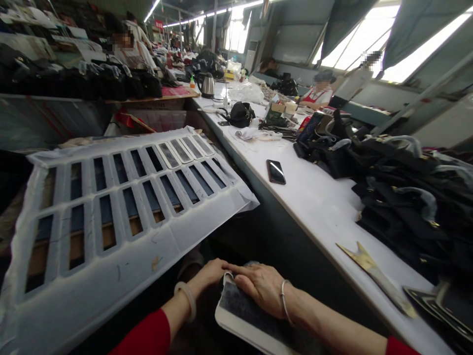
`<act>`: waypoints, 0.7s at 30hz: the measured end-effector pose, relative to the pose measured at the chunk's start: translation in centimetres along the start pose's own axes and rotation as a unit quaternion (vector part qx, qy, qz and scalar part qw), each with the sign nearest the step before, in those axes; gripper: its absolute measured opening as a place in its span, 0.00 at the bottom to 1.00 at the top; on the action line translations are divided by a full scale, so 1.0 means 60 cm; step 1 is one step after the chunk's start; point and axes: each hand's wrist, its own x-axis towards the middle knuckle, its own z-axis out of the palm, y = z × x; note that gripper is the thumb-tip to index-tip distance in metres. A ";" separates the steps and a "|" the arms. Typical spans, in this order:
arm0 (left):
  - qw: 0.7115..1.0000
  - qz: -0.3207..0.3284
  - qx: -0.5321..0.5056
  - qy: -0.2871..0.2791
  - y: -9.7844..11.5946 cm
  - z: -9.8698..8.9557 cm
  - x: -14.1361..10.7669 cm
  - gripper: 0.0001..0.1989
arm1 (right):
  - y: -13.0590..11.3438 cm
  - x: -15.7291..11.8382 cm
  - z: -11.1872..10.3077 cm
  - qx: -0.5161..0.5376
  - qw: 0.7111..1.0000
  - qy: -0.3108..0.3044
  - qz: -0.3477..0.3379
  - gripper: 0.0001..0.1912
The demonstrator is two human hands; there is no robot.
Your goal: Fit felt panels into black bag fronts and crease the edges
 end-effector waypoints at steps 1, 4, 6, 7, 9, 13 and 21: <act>0.999 -0.001 0.030 0.012 0.013 -0.011 -0.003 0.14 | 0.003 -0.003 -0.001 0.015 1.000 -0.007 0.008 0.27; 0.997 0.022 0.074 0.017 0.063 -0.039 -0.028 0.22 | 0.016 -0.016 -0.006 0.062 0.998 -0.022 0.007 0.30; 0.996 0.041 0.071 -0.022 0.099 -0.048 -0.053 0.27 | 0.028 -0.029 -0.010 0.084 0.996 -0.029 -0.008 0.31; 0.995 0.046 0.071 -0.043 0.114 -0.049 -0.064 0.27 | 0.035 -0.037 -0.012 0.097 0.995 -0.035 -0.014 0.32; 0.992 0.050 0.084 -0.078 0.136 -0.046 -0.080 0.26 | 0.048 -0.055 -0.017 0.116 0.992 -0.044 -0.019 0.31; 0.983 0.049 0.154 -0.091 0.155 -0.029 -0.082 0.17 | 0.072 -0.098 -0.027 0.119 0.992 -0.050 -0.005 0.30; 0.949 0.038 0.299 -0.092 0.180 -0.016 -0.062 0.13 | 0.116 -0.178 -0.043 0.107 0.990 -0.067 0.064 0.29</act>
